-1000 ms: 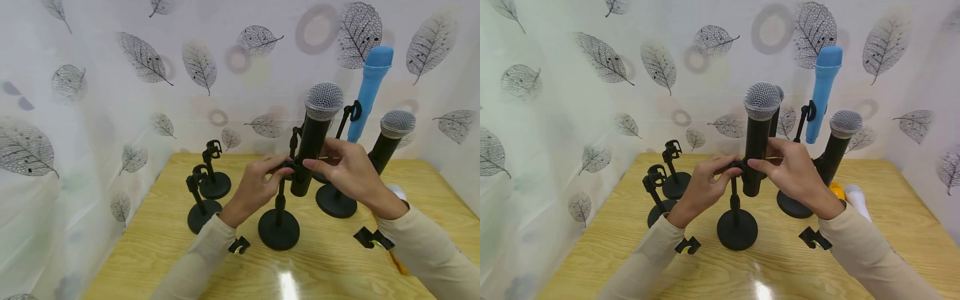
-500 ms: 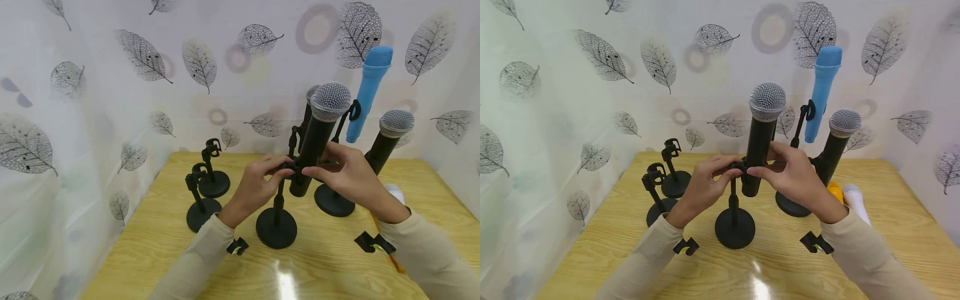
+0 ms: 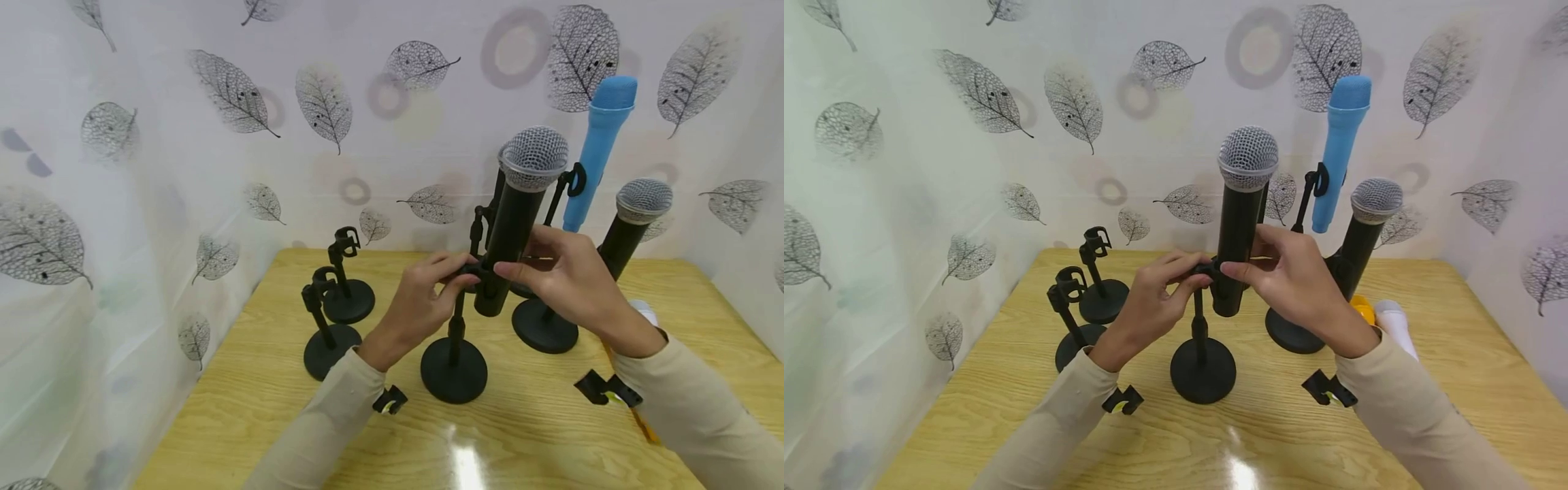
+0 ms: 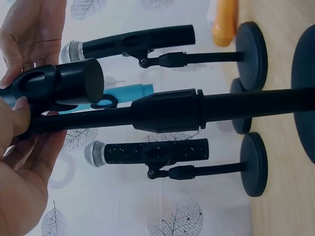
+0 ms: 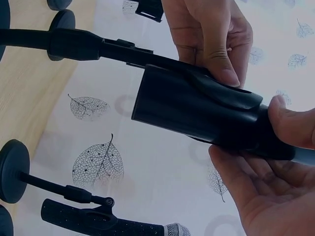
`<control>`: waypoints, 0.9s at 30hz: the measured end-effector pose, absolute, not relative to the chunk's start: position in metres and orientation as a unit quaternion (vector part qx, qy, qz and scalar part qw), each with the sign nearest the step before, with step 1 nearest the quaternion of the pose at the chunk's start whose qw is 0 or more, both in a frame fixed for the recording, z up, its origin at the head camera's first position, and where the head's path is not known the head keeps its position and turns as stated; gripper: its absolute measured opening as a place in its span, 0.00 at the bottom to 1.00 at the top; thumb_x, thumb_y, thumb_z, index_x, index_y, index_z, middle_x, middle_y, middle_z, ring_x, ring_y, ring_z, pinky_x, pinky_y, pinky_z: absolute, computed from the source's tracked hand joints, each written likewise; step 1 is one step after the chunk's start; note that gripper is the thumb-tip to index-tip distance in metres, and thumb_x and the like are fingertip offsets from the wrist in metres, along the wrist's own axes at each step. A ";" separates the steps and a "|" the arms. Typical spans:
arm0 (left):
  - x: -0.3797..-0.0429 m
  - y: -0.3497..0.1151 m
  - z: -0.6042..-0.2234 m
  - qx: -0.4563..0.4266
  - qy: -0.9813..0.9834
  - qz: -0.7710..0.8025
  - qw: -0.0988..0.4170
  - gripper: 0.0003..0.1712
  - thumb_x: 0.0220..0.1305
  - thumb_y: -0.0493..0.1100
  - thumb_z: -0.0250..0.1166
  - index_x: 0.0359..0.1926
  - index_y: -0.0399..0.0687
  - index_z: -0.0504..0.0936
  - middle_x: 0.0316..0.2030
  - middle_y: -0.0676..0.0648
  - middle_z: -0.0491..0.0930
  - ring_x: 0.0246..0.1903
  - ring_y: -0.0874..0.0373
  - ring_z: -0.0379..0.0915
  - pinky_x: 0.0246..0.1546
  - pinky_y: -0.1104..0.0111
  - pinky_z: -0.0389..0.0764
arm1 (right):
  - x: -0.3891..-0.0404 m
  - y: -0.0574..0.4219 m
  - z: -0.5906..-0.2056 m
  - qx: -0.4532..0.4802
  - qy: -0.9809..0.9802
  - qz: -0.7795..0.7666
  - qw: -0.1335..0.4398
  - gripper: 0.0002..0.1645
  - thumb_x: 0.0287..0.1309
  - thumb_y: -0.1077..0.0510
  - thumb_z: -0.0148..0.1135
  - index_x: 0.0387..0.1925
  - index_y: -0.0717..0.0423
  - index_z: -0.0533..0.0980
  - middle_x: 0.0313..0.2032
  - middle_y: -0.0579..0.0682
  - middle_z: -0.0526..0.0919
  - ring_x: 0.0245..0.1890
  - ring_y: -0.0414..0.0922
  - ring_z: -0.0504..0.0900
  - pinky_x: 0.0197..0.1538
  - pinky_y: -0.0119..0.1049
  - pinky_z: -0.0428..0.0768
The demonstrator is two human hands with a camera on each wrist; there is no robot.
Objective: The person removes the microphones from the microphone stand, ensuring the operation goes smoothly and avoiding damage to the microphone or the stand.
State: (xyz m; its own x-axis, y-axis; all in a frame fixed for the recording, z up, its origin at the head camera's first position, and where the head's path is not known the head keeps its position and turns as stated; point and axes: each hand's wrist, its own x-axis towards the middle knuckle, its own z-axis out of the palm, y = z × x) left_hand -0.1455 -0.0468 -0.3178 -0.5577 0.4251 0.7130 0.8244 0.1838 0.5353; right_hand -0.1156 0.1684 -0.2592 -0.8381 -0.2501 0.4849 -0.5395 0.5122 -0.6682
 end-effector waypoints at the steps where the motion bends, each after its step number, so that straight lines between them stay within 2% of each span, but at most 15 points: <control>1: -0.146 -0.047 -0.318 -0.423 -0.740 -0.479 0.208 0.16 0.70 0.33 0.63 0.56 0.32 0.82 0.47 0.41 0.82 0.40 0.60 0.83 0.42 0.77 0.83 | -0.116 0.168 -0.258 0.229 -0.856 0.435 0.163 0.16 0.60 0.61 0.73 0.49 0.61 0.82 0.37 0.53 0.87 0.38 0.36 0.87 0.41 0.20 0.80; 6: -0.146 -0.047 -0.318 -0.428 -0.738 -0.478 0.210 0.16 0.70 0.33 0.64 0.57 0.32 0.82 0.47 0.40 0.82 0.41 0.60 0.83 0.41 0.76 0.83 | -0.115 0.168 -0.254 0.217 -0.863 0.433 0.144 0.18 0.63 0.58 0.71 0.52 0.62 0.80 0.41 0.56 0.86 0.43 0.53 0.88 0.42 0.19 0.79; 11: -0.146 -0.048 -0.318 -0.425 -0.740 -0.478 0.209 0.17 0.70 0.34 0.64 0.58 0.32 0.82 0.47 0.41 0.82 0.41 0.60 0.83 0.41 0.77 0.82 | -0.116 0.168 -0.252 0.215 -0.864 0.435 0.133 0.22 0.66 0.57 0.68 0.58 0.63 0.77 0.46 0.59 0.85 0.45 0.57 0.87 0.43 0.19 0.78; 13: -0.146 -0.048 -0.318 -0.424 -0.740 -0.478 0.208 0.17 0.70 0.34 0.64 0.57 0.32 0.82 0.47 0.41 0.82 0.41 0.60 0.83 0.41 0.76 0.83 | -0.116 0.168 -0.252 0.214 -0.865 0.435 0.129 0.24 0.67 0.57 0.68 0.60 0.63 0.75 0.48 0.59 0.85 0.46 0.58 0.87 0.45 0.26 0.82; 15: -0.146 -0.048 -0.319 -0.423 -0.741 -0.479 0.208 0.17 0.70 0.33 0.64 0.57 0.32 0.82 0.47 0.41 0.82 0.41 0.59 0.83 0.41 0.76 0.83 | -0.116 0.168 -0.251 0.212 -0.865 0.437 0.123 0.26 0.68 0.57 0.66 0.63 0.64 0.73 0.51 0.61 0.83 0.47 0.59 0.86 0.48 0.38 0.85; 18: -0.146 -0.048 -0.319 -0.422 -0.740 -0.481 0.207 0.17 0.70 0.33 0.64 0.58 0.32 0.82 0.47 0.41 0.83 0.41 0.59 0.83 0.42 0.76 0.83 | -0.116 0.169 -0.250 0.207 -0.867 0.441 0.107 0.29 0.69 0.56 0.65 0.66 0.64 0.70 0.55 0.63 0.81 0.51 0.62 0.84 0.51 0.58 0.83; 20: -0.146 -0.047 -0.319 -0.421 -0.740 -0.482 0.208 0.17 0.70 0.33 0.64 0.58 0.31 0.81 0.47 0.41 0.83 0.41 0.59 0.83 0.42 0.76 0.83 | -0.116 0.169 -0.250 0.205 -0.867 0.445 0.097 0.30 0.70 0.55 0.64 0.68 0.64 0.68 0.57 0.64 0.79 0.53 0.64 0.82 0.53 0.63 0.80; 22: -0.146 -0.047 -0.319 -0.421 -0.740 -0.481 0.210 0.17 0.70 0.33 0.64 0.58 0.31 0.81 0.47 0.41 0.83 0.42 0.58 0.83 0.42 0.76 0.83 | -0.116 0.171 -0.250 0.205 -0.869 0.440 0.098 0.31 0.70 0.54 0.64 0.68 0.63 0.68 0.57 0.63 0.79 0.53 0.63 0.83 0.53 0.59 0.82; 24: -0.146 -0.047 -0.319 -0.419 -0.740 -0.480 0.213 0.17 0.70 0.33 0.65 0.57 0.31 0.82 0.47 0.40 0.83 0.41 0.58 0.84 0.42 0.76 0.83 | -0.115 0.172 -0.253 0.208 -0.868 0.439 0.102 0.31 0.68 0.54 0.66 0.67 0.61 0.70 0.56 0.60 0.80 0.52 0.59 0.84 0.52 0.46 0.85; 27: -0.147 -0.047 -0.319 -0.417 -0.741 -0.480 0.215 0.16 0.70 0.34 0.65 0.56 0.31 0.82 0.47 0.41 0.83 0.41 0.59 0.84 0.42 0.76 0.83 | -0.115 0.174 -0.260 0.226 -0.859 0.444 0.120 0.26 0.65 0.58 0.70 0.61 0.60 0.74 0.49 0.55 0.83 0.47 0.49 0.86 0.48 0.28 0.83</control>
